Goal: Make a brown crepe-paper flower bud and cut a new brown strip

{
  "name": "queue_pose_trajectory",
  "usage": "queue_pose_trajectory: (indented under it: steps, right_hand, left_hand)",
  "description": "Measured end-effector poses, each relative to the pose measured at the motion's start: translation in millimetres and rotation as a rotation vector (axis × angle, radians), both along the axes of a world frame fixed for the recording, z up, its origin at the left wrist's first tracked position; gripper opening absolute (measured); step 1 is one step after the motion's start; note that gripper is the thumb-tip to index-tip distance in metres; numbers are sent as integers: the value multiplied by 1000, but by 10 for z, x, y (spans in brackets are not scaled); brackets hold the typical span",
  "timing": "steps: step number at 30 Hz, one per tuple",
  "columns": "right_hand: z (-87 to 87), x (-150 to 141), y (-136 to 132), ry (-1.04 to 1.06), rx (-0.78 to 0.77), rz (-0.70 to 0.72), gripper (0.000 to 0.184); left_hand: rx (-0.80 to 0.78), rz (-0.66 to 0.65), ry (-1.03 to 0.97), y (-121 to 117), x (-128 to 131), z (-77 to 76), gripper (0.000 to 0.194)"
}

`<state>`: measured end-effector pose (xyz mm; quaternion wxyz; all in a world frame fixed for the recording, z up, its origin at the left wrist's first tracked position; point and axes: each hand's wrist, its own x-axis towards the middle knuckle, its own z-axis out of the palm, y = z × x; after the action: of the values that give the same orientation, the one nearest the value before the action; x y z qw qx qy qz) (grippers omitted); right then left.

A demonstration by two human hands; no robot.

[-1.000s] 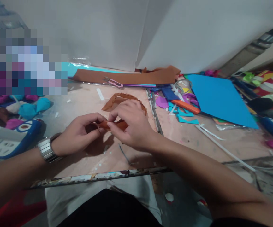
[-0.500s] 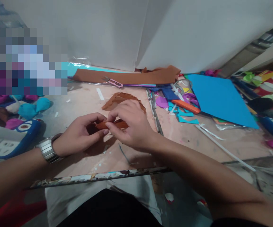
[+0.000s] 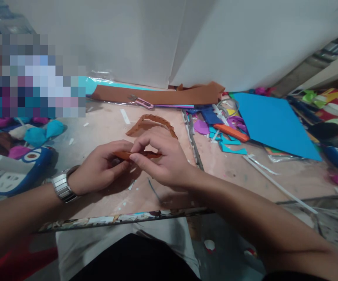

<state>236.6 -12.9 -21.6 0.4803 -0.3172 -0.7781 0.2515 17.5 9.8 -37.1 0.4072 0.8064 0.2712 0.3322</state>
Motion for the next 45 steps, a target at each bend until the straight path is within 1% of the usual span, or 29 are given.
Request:
queue_pose_trajectory:
  steps: [2,4,8,11,13,15,17,21,24,27,30,33,34,37,39,40,42,45]
  right_hand:
    - [-4,8,-14,31,-97,8,10]
    - [-1,5,-35,68,-203,6,13]
    - [15,-34,-66,210,-395,54,17]
    - [31,-64,-57,336,-517,98,18]
    - [37,-72,-41,395,-558,104,18]
    - [36,-70,-27,435,-581,106,17]
    - [29,-64,-23,462,-601,108,15]
    - [20,-65,-32,481,-638,94,18]
    - [29,-83,-32,512,-683,80,22]
    - [39,-99,-20,548,-715,66,25]
    - [37,-95,-9,541,-662,63,23]
    - [29,-65,-13,425,-534,34,16]
    - [28,-51,-18,358,-475,12,14]
    - [34,-17,-33,122,-246,-47,10]
    - [42,-6,-36,1,-112,-63,9]
    - [46,-6,-36,-38,-68,-67,9]
    - [53,-11,-35,-83,-34,-71,9]
    - [56,-21,-30,-116,-41,-62,9]
  left_hand:
    - [9,-52,-29,2,7,-8,28]
    - [-2,-72,-40,-5,14,-23,29]
    - [-120,-62,-35,-35,22,-55,25]
    - [-172,-46,-36,-46,21,-63,27]
    - [-200,-36,-39,-46,19,-61,27]
    - [-260,-44,-42,-45,19,-59,22]
    - [-350,-68,-61,-46,22,-63,18]
    - [-561,-115,-148,-50,37,-85,23]
    - [-692,-136,-235,-51,46,-92,22]
    - [-727,-130,-230,-54,45,-74,17]
    - [-696,-104,-152,-67,48,-45,15]
    - [-665,-70,-130,-80,64,-24,15]
    - [-624,-47,-145,-80,67,-18,16]
    - [-426,73,-208,-53,51,9,30]
    - [-318,158,-235,-26,20,38,31]
    - [-291,169,-239,-14,3,54,27]
    - [-264,140,-233,-1,-23,80,22]
    - [-281,54,-211,-6,-26,76,24]
